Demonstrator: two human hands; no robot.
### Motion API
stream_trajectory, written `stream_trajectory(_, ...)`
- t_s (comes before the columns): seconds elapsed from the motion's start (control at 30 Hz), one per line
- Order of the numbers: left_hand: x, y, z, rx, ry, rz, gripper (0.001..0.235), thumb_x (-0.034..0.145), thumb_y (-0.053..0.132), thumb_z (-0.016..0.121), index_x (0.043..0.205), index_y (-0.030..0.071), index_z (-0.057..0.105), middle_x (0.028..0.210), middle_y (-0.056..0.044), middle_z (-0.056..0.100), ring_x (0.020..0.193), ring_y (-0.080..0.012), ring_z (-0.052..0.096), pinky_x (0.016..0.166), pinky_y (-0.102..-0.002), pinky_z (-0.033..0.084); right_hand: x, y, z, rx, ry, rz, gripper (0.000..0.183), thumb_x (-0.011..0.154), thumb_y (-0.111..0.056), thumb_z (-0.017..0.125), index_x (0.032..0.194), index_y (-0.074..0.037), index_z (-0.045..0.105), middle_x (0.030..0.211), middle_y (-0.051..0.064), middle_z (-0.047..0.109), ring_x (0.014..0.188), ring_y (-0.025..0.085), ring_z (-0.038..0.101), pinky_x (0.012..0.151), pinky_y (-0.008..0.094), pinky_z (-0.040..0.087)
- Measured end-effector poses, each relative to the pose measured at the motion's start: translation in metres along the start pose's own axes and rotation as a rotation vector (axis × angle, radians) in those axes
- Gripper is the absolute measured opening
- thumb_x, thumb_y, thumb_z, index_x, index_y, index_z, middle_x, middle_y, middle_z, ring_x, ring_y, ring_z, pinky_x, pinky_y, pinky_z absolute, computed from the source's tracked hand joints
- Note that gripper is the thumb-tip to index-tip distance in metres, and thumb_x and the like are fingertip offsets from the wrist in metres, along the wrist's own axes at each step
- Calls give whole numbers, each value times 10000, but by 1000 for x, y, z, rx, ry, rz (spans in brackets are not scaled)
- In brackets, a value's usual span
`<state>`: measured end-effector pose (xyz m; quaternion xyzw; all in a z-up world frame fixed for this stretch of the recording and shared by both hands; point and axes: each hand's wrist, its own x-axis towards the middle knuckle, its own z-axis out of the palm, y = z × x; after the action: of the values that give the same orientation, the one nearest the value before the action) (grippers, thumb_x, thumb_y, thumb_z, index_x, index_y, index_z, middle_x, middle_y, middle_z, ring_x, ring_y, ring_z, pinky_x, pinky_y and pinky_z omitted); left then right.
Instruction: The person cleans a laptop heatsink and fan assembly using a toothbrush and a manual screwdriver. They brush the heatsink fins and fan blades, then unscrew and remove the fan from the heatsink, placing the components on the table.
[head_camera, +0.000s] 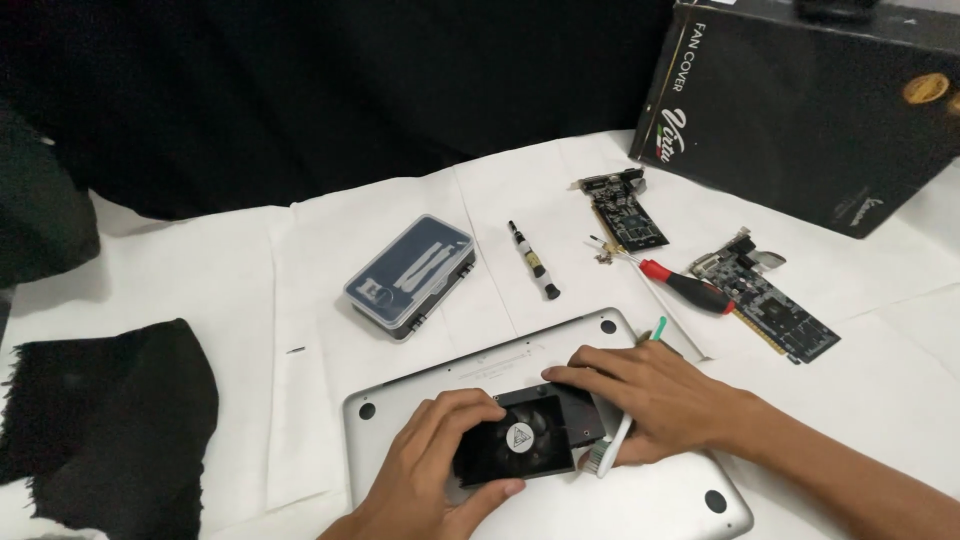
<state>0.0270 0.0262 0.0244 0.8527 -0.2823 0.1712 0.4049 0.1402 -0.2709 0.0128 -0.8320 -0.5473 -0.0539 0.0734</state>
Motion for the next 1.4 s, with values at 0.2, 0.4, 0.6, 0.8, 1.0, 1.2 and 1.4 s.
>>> stream_trajectory(0.2, -3, -4, 2, 2, -25, -21, 535, 870, 383, 799, 1289, 124, 589, 1275, -77, 609, 1034, -249, 656, 898, -394, 497, 1, 0, -2, 14, 16, -14, 856, 886, -733, 592, 1511, -174, 419, 1210, 61, 606, 665, 200, 631, 504, 373, 408)
stream_trajectory(0.4, 0, -1, 1, 1, -11, 14, 510, 876, 361, 785, 1272, 106, 589, 1254, -82, 613, 1047, -237, 672, 911, -389, 486, 1, -1, -2, 13, 43, -27, 832, 900, -695, 607, 1512, -165, 416, 1231, 76, 611, 683, 212, 650, 504, 367, 405)
stream_trajectory(0.6, -3, -4, 3, 7, -25, -36, 535, 854, 384, 807, 1280, 134, 602, 1282, -70, 622, 1021, -250, 667, 898, -384, 511, 2, -2, -4, 5, 27, -19, 841, 876, -664, 656, 1514, -171, 418, 1211, 63, 612, 747, 204, 651, 512, 365, 412)
stream_trajectory(0.8, -2, -3, 1, -3, -49, -42, 528, 878, 378, 792, 1298, 130, 591, 1290, -87, 602, 1091, -255, 664, 931, -404, 488, 4, -3, -6, 20, 20, -21, 822, 884, -665, 632, 1508, -173, 418, 1214, 68, 615, 672, 205, 635, 468, 360, 418)
stream_trajectory(1.0, -2, -4, 2, 7, -18, 9, 522, 867, 354, 806, 1278, 112, 593, 1266, -87, 614, 1068, -238, 674, 923, -391, 480, 3, -3, -5, 20, 12, -6, 829, 889, -700, 609, 1509, -183, 421, 1203, 59, 604, 630, 214, 617, 498, 382, 408)
stream_trajectory(1.2, -3, -6, 4, 27, -6, -3, 528, 855, 370, 819, 1272, 121, 609, 1286, -83, 617, 1098, -248, 673, 937, -394, 495, 2, -4, -5, 14, 18, -9, 832, 897, -722, 579, 1512, -185, 418, 1235, 51, 612, 664, 177, 603, 532, 347, 363)
stream_trajectory(1.4, -2, -5, 1, 52, -11, 58, 345, 921, 326, 762, 1248, 247, 685, 1264, -133, 552, 973, -305, 638, 877, -430, 544, 2, -4, -4, 7, 9, -11, 807, 897, -650, 611, 1523, -185, 405, 1243, 47, 609, 748, 176, 636, 548, 351, 372)
